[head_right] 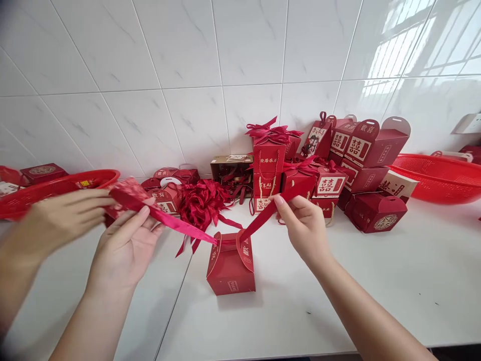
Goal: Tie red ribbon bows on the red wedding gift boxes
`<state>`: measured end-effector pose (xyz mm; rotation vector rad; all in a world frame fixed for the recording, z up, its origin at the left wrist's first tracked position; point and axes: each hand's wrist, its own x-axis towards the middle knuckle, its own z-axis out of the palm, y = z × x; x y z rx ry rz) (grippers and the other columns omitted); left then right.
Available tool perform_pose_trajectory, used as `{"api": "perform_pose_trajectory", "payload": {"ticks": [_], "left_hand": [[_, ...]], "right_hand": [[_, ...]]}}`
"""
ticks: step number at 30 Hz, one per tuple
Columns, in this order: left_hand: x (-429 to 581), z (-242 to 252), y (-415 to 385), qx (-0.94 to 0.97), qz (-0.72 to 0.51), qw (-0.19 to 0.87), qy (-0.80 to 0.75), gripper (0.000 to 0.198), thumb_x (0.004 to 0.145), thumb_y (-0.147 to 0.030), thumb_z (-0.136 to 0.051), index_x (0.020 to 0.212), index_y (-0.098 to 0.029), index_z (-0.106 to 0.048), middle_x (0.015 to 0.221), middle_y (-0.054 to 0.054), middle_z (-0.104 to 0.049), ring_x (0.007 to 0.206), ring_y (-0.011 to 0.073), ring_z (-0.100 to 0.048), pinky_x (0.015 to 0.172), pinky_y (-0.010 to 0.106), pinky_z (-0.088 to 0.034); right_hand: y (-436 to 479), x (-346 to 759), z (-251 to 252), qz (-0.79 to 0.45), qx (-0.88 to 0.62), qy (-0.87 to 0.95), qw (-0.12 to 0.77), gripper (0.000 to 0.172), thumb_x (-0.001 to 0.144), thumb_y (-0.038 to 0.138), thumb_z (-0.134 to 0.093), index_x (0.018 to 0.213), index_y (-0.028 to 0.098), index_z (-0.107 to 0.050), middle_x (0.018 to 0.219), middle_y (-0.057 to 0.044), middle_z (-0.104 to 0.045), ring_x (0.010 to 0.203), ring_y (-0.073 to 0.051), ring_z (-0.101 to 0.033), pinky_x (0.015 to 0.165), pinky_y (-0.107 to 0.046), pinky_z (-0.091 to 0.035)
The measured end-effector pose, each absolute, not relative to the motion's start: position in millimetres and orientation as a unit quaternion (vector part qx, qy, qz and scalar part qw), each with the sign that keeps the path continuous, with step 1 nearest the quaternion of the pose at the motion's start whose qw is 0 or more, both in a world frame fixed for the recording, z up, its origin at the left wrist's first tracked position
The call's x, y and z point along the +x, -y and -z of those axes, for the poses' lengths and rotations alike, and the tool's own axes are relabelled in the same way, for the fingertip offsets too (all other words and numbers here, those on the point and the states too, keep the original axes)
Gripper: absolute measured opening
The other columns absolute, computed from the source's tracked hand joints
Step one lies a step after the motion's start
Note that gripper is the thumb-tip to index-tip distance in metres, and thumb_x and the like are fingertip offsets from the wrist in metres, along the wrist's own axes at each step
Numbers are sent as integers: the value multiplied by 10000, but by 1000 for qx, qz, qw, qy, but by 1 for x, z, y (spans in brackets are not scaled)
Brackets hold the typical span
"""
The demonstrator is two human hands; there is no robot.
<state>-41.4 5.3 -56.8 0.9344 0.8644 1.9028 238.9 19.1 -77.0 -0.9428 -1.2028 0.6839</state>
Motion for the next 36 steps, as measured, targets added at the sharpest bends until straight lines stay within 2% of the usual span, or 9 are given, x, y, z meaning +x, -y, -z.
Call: {"api": "perform_pose_trajectory", "payload": {"ticks": [4,9,11,16,20,25,32,36], "left_hand": [[-23,31,-16,438,-728,414,-327,76,678,-224,-777,722,-241,-717,867,7,-723,852,179,-637,658,272,-506],[-1,8,-24,513,-672,438,-306,155,668,-208,-780,820,-208,-749,732,-6,-691,651,111,-596,576,229,-451],[6,3,-24,530,-656,444,-303,164,692,-246,-767,847,-192,-753,688,-7,-679,623,107,-591,604,237,-459],[17,-3,-26,525,-645,479,-281,194,677,-264,-778,847,-175,-743,768,15,-704,757,138,-634,706,244,-474],[20,-1,-28,537,-644,470,-276,169,704,-254,-764,852,-180,-733,781,7,-705,757,129,-634,724,239,-471],[19,8,-28,555,-619,463,-307,152,740,-282,-746,853,-180,-735,812,20,-723,778,137,-640,759,250,-475],[13,9,-26,555,-622,462,-304,184,748,-297,-746,894,-185,-745,848,38,-738,864,168,-653,789,269,-490],[15,4,-25,562,-624,463,-285,167,754,-284,-741,888,-184,-739,838,34,-733,841,163,-659,785,269,-498]], "right_hand": [[-30,223,42,-317,-362,582,656,229,763,388,-723,861,197,-645,702,2,-613,553,-89,-474,462,-209,-336],[-38,204,22,-354,-316,617,628,295,817,445,-646,725,173,-579,559,47,-456,479,-59,-334,432,-205,-230],[-39,198,20,-355,-302,617,634,304,818,442,-645,711,166,-576,574,43,-471,507,-63,-370,460,-202,-270],[-38,191,17,-406,-263,602,636,275,822,427,-644,736,171,-591,670,5,-620,613,-96,-541,607,-217,-428],[-37,190,16,-415,-263,593,638,268,813,431,-650,754,174,-599,689,-8,-648,649,-121,-596,653,-241,-470],[-35,192,15,-400,-266,594,645,265,816,427,-651,747,175,-606,691,-5,-633,690,-127,-596,672,-241,-462],[-37,194,10,-386,-249,593,662,260,828,385,-650,692,178,-569,651,37,-499,599,-77,-468,590,-206,-402],[-38,193,8,-426,-235,580,653,261,816,402,-656,710,181,-565,700,19,-566,640,-101,-554,644,-234,-476]]}}
